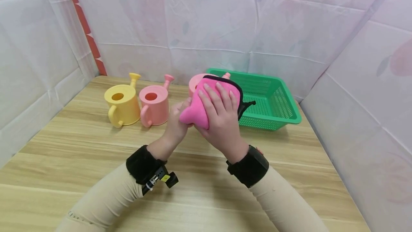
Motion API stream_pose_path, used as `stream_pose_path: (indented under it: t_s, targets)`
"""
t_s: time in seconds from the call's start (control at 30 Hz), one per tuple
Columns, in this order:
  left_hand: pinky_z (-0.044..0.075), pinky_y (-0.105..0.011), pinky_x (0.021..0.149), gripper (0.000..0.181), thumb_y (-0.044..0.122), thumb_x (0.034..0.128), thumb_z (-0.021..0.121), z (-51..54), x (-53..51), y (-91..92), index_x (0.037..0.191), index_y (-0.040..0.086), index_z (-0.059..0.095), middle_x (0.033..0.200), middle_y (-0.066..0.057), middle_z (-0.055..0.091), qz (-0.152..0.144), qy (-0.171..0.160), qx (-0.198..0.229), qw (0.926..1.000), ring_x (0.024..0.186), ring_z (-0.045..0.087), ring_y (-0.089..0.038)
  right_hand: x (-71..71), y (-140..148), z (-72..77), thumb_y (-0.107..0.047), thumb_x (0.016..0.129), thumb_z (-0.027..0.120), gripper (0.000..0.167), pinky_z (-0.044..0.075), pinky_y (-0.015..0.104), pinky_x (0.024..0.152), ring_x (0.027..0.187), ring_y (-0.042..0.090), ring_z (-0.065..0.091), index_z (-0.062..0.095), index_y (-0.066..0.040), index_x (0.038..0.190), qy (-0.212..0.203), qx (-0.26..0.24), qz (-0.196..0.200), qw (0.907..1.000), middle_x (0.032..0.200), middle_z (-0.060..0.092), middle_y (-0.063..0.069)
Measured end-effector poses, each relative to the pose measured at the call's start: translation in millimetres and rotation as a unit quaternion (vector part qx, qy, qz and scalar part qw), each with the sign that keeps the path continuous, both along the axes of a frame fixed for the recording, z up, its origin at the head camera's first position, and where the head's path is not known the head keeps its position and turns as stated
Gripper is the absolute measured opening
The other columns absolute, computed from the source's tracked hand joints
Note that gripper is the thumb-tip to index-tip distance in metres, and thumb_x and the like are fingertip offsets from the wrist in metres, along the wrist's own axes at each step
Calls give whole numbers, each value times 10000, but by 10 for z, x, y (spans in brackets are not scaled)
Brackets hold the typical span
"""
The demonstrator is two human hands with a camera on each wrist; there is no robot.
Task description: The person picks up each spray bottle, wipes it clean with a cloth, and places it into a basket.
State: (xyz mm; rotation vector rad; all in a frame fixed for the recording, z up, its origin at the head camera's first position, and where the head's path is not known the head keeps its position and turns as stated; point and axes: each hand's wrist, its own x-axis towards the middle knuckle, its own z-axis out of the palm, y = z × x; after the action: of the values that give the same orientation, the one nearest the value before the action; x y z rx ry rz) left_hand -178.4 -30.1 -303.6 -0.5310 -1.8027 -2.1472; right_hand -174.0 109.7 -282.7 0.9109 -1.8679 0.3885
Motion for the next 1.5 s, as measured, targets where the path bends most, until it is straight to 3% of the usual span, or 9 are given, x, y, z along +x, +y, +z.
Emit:
stream_pose_path:
  t_s: [0.27, 0.37, 0.53, 0.7, 0.93, 1.07, 1.23, 1.37, 1.5]
  targets:
    - [322, -233, 450, 312, 107, 862, 377, 12, 18, -19, 551, 86, 396, 518, 3, 394, 257, 552, -773, 9951, 470, 369, -96, 14, 32, 240, -407, 672, 795, 735, 221, 477, 1054, 1261, 278, 416, 552, -16, 1245, -1013, 344, 253, 9939, 1286, 545, 121]
    - [298, -238, 443, 411, 202, 931, 358, 19, 38, -29, 543, 68, 380, 510, -6, 374, 340, 670, -783, 9941, 468, 349, -105, -13, 50, 337, -406, 670, 793, 755, 208, 465, 1064, 1274, 263, 405, 539, -18, 1266, -1326, 459, 413, 9892, 1305, 530, 121]
    - [338, -237, 442, 509, 228, 1002, 357, 23, 77, -29, 534, 28, 352, 510, -48, 352, 56, 747, -570, 9956, 470, 364, -146, -84, 69, 467, -274, 746, 712, 597, 239, 461, 1055, 1256, 249, 427, 535, -14, 1253, -1820, 41, 807, 9800, 1269, 550, 127]
    - [439, -295, 452, 498, 171, 1002, 386, 38, 111, -11, 529, 19, 369, 515, -95, 384, -19, 879, -529, 9947, 494, 441, -259, -93, 70, 527, -311, 812, 661, 597, 227, 575, 1019, 1317, 246, 347, 478, -62, 1323, -2437, -433, 261, 9685, 1369, 465, 112]
    - [392, -263, 436, 450, 163, 960, 398, 13, 112, 4, 522, 68, 360, 511, -26, 358, 120, 857, -515, 9949, 481, 393, -232, -122, 95, 565, -363, 840, 570, 607, 107, 599, 1052, 1397, 268, 133, 449, -63, 1354, -3178, -570, -618, 9444, 1497, 264, 116]
    - [356, -249, 431, 450, 147, 957, 397, -11, 106, 7, 519, 53, 351, 508, -36, 354, 128, 864, -521, 9948, 474, 364, -152, -145, 102, 564, -321, 852, 532, 552, 94, 593, 1059, 1401, 271, 117, 503, -8, 1305, -3174, -563, -798, 9432, 1499, 251, 136]
    - [427, -282, 422, 460, 163, 953, 396, -51, 99, -11, 524, 0, 370, 503, -114, 404, 213, 637, -526, 9964, 459, 463, -144, -113, 50, 522, -288, 837, 546, 583, 167, 504, 1081, 1359, 278, 266, 472, 16, 1329, -2918, 369, -502, 9544, 1426, 383, 160]
    - [461, -347, 436, 440, 138, 988, 360, -82, 78, -27, 584, -30, 409, 530, -135, 458, 113, 704, -488, 9963, 462, 499, -152, -65, -1, 473, -325, 822, 604, 627, 217, 458, 1073, 1330, 235, 331, 466, 10, 1334, -2353, 1009, -70, 9666, 1399, 429, 141]
    - [480, -349, 466, 340, 72, 999, 334, -106, 60, -39, 723, -47, 492, 596, -102, 514, 95, 1010, -506, 9936, 501, 532, -139, -50, -27, 437, -265, 780, 668, 681, 329, 417, 1026, 1290, 256, 391, 433, 46, 1338, -1834, 1103, 588, 9751, 1409, 402, 171]
